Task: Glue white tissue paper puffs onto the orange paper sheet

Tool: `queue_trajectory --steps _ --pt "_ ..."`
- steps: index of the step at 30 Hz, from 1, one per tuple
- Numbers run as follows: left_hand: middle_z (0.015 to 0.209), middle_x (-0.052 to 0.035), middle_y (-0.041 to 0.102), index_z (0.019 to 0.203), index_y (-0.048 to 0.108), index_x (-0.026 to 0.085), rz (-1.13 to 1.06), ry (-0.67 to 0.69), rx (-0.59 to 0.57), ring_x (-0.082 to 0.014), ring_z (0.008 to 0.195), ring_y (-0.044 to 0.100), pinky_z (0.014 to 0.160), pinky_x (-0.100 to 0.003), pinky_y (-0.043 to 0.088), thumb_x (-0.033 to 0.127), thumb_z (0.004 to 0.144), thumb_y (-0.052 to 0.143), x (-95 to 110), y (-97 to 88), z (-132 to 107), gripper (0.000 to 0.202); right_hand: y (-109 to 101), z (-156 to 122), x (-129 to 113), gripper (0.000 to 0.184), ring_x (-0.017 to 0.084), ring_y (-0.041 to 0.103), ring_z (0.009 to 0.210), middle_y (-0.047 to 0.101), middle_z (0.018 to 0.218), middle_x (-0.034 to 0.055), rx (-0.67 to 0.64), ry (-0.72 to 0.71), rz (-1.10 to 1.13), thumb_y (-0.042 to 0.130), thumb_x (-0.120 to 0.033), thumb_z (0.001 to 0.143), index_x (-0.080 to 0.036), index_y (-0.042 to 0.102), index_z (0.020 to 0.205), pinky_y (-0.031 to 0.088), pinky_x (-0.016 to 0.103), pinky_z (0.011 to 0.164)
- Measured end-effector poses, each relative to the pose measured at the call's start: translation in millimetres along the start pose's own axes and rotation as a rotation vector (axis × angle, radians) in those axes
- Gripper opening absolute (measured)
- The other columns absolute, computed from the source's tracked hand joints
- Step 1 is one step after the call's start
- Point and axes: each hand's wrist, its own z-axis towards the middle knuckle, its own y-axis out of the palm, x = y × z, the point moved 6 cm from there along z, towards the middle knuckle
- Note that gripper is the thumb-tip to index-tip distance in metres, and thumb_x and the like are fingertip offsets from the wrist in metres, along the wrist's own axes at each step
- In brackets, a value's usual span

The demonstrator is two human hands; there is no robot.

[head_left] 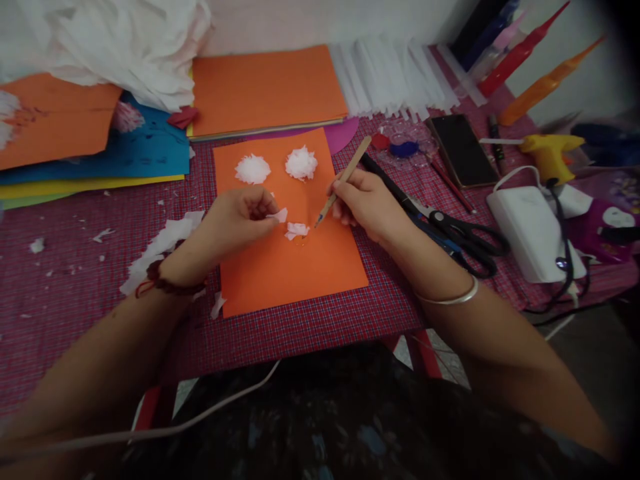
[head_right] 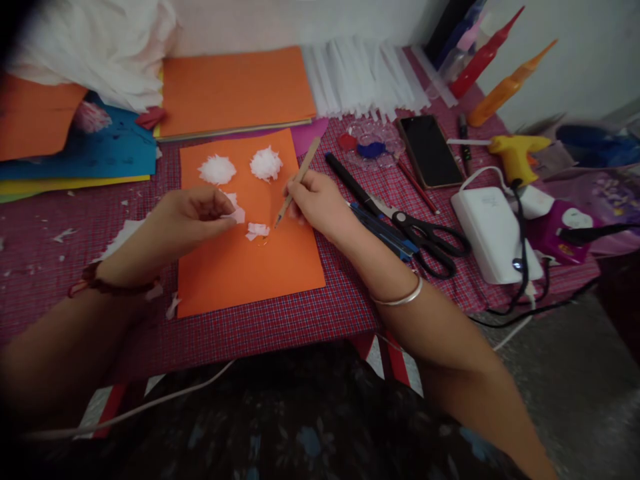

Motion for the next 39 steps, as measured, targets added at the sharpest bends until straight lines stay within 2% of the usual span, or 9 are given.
queue_trajectory --steps 7,11,21,24,28,30,32,35,39 --pt "0.067 -0.0016 0.062 0.073 0.056 0.020 0.020 -0.056 -0.041 -0.0143 0.062 0.055 0.057 -0.027 0.043 0.033 0.077 0.062 -9.4 2.2 1.6 0.014 10.8 -0.5 5.0 0.017 0.009 0.049 0.044 0.058 0.054 -0.0035 -0.049 0.030 0.025 0.063 -0.036 0.095 -0.022 0.060 0.086 0.034 0.021 0.041" --pt "0.068 -0.0024 0.063 0.073 0.058 0.020 0.029 -0.042 -0.031 -0.0151 0.063 0.056 0.057 -0.028 0.042 0.034 0.079 0.061 -7.8 2.8 0.2 0.015 14.0 -0.6 5.7 0.019 0.008 0.047 0.041 0.059 0.054 -0.0041 -0.067 0.041 0.053 0.065 -0.038 0.094 -0.022 0.058 0.085 0.031 0.021 0.039" --pt "0.070 -0.0025 0.066 0.074 0.062 0.020 0.031 -0.030 -0.034 -0.0157 0.065 0.059 0.059 -0.029 0.044 0.033 0.081 0.061 -2.8 1.8 -5.2 0.015 18.6 -1.5 4.8 0.019 0.008 0.053 0.047 0.065 0.061 -0.0013 -0.062 0.050 0.064 0.064 -0.032 0.095 -0.021 0.056 0.082 0.037 0.020 0.041" --pt "0.076 -0.0027 0.067 0.072 0.064 0.021 0.102 0.094 0.018 -0.0158 0.068 0.060 0.063 -0.030 0.046 0.029 0.083 0.062 17.5 -1.9 -7.1 0.013 18.4 -1.1 5.1 0.021 0.007 0.054 0.047 0.065 0.061 -0.0018 -0.064 0.056 0.064 0.067 -0.035 0.094 -0.021 0.056 0.083 0.037 0.019 0.041" --pt "0.079 -0.0030 0.067 0.075 0.069 0.024 0.219 0.388 0.087 -0.0170 0.073 0.061 0.067 -0.032 0.048 0.028 0.089 0.062 52.7 2.2 -3.3 0.017 17.9 -0.8 4.1 0.018 0.006 0.051 0.044 0.065 0.060 -0.0024 -0.072 0.052 0.064 0.064 -0.031 0.095 -0.021 0.056 0.082 0.036 0.019 0.040" --pt "0.083 -0.0045 0.069 0.080 0.072 0.024 0.302 0.528 0.015 -0.0189 0.080 0.064 0.073 -0.034 0.049 0.026 0.093 0.056 59.8 13.6 2.1 0.020 16.7 -1.1 2.3 0.018 0.006 0.050 0.043 0.064 0.059 -0.0026 -0.066 0.041 0.071 0.063 -0.027 0.096 -0.021 0.056 0.081 0.035 0.019 0.040" --pt "0.086 -0.0068 0.070 0.080 0.072 0.023 0.427 0.620 -0.118 -0.0212 0.086 0.065 0.078 -0.035 0.050 0.023 0.094 0.051 56.3 27.7 8.0 0.025 15.6 -1.6 0.7 0.017 0.006 0.050 0.043 0.064 0.058 -0.0031 -0.062 0.038 0.082 0.064 -0.027 0.096 -0.021 0.057 0.082 0.034 0.019 0.039" --pt "0.086 -0.0074 0.070 0.078 0.071 0.021 0.562 0.609 -0.266 -0.0212 0.087 0.065 0.080 -0.033 0.050 0.021 0.094 0.050 40.8 37.9 14.9 0.027 14.7 -1.6 -0.4 0.016 0.007 0.049 0.043 0.062 0.057 -0.0035 -0.069 0.047 0.100 0.067 -0.028 0.095 -0.021 0.057 0.084 0.032 0.019 0.038" --pt "0.088 -0.0060 0.071 0.083 0.072 0.022 0.569 0.535 -0.298 -0.0192 0.087 0.066 0.081 -0.030 0.049 0.024 0.095 0.050 32.1 32.5 15.9 0.026 11.2 0.5 -0.6 0.017 0.006 0.048 0.042 0.059 0.056 -0.0041 -0.072 0.046 0.108 0.067 -0.031 0.095 -0.021 0.057 0.085 0.032 0.019 0.039"
